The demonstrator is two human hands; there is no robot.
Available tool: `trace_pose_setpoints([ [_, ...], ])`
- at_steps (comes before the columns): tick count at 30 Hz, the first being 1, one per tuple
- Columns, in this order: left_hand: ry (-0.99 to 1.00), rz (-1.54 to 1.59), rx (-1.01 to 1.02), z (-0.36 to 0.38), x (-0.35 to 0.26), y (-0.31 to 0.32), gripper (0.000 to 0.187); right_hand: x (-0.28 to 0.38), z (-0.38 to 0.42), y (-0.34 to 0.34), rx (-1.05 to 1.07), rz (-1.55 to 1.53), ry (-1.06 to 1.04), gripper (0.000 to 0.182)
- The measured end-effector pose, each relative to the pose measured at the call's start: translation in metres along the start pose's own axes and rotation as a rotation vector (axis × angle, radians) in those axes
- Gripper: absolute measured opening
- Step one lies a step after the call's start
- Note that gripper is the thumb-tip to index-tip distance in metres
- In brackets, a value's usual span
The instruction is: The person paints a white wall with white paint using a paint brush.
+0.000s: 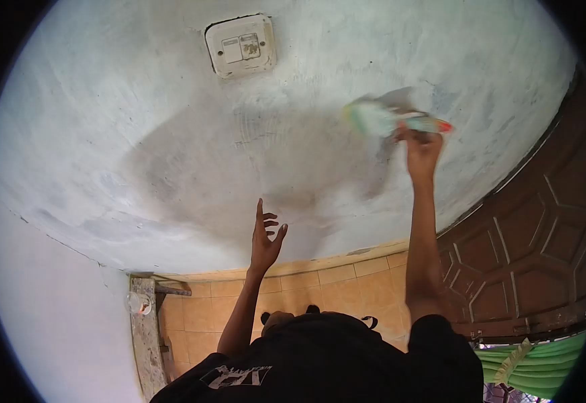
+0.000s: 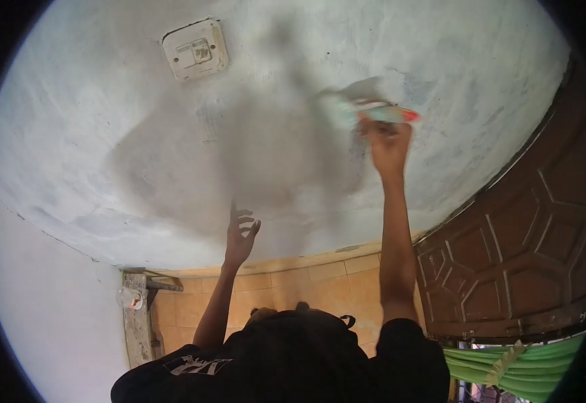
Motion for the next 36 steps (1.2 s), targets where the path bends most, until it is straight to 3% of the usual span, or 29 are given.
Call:
trace_pose_setpoints([
  [1, -0.007, 0.010, -0.002, 0.001, -0.003, 0.001, 0.089, 0.025, -0.002, -0.013, -0.177, -0.061, -0.049, 0.013],
  [3, 0.004, 0.013, -0.004, 0.001, 0.001, 0.006, 0.089, 0.034, 0.000, -0.025, -0.282, -0.143, -0.064, 0.015],
  [6, 0.013, 0.010, 0.016, -0.001, -0.002, 0.006, 0.089, -0.021, 0.022, 0.019, 0.134, -0.228, 0.131, 0.018],
  [8, 0.017, 0.013, 0.027, -0.001, -0.005, 0.009, 0.089, -0.057, 0.034, 0.028, 0.281, 0.176, 0.067, 0.013],
  [10, 0.025, 0.017, 0.022, -0.002, -0.004, 0.009, 0.089, -0.037, 0.027, 0.018, 0.131, 0.143, 0.054, 0.013],
  [11, 0.023, 0.008, 0.018, -0.002, -0.002, 0.008, 0.089, -0.026, 0.023, -0.002, -0.057, -0.018, 0.109, 0.014],
  [13, 0.009, -0.005, 0.009, 0.002, 0.004, 0.008, 0.089, 0.007, 0.022, -0.032, -0.350, -0.156, 0.012, 0.012],
  [15, -0.008, -0.012, 0.024, 0.006, 0.010, 0.009, 0.089, 0.002, 0.028, -0.043, -0.431, -0.252, -0.008, 0.015],
  [17, -0.015, -0.017, 0.037, 0.007, 0.011, 0.009, 0.088, -0.021, 0.035, -0.010, -0.126, -0.241, 0.058, 0.020],
  [18, -0.015, -0.016, 0.041, 0.006, 0.011, 0.009, 0.088, -0.048, 0.045, 0.011, 0.012, -0.380, 0.143, 0.017],
  [20, -0.001, -0.008, 0.039, 0.004, 0.006, 0.010, 0.088, -0.081, 0.057, 0.020, 0.086, -0.085, 0.016, 0.013],
  [22, 0.026, -0.001, 0.024, 0.000, -0.004, 0.009, 0.088, -0.064, 0.049, 0.018, 0.017, -0.031, 0.004, 0.015],
  [23, 0.039, -0.011, 0.027, -0.002, -0.006, 0.009, 0.088, -0.040, 0.040, 0.015, -0.109, -0.139, 0.098, 0.017],
  [25, 0.061, -0.025, 0.029, -0.005, -0.008, 0.008, 0.088, -0.014, 0.039, -0.009, -0.368, -0.215, 0.001, 0.020],
  [27, 0.046, -0.025, 0.023, -0.004, -0.008, 0.006, 0.088, -0.005, 0.042, -0.007, -0.388, -0.269, -0.072, 0.020],
  [29, 0.034, -0.013, 0.029, -0.003, -0.008, 0.008, 0.088, -0.050, 0.049, 0.025, -0.085, -0.570, 0.099, 0.022],
  [30, 0.029, -0.003, 0.037, -0.002, -0.007, 0.010, 0.088, -0.056, 0.054, 0.044, 0.047, -0.321, 0.120, 0.019],
  [32, 0.036, 0.002, 0.045, -0.001, -0.005, 0.012, 0.088, -0.058, 0.053, 0.045, 0.105, -0.034, 0.045, 0.017],
  [36, 0.035, -0.011, 0.028, 0.002, 0.004, 0.009, 0.089, -0.021, 0.056, -0.027, -0.561, -0.283, -0.017, 0.023],
])
Point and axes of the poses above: each hand's wrist, its own z-axis away from the middle knuckle, its own y-axis out of the palm, x = y × z, the point moved 10 cm from there along -z, towards the middle knuckle, and after that the axes turned 12 degrees about -z, right-handed, at the moved point
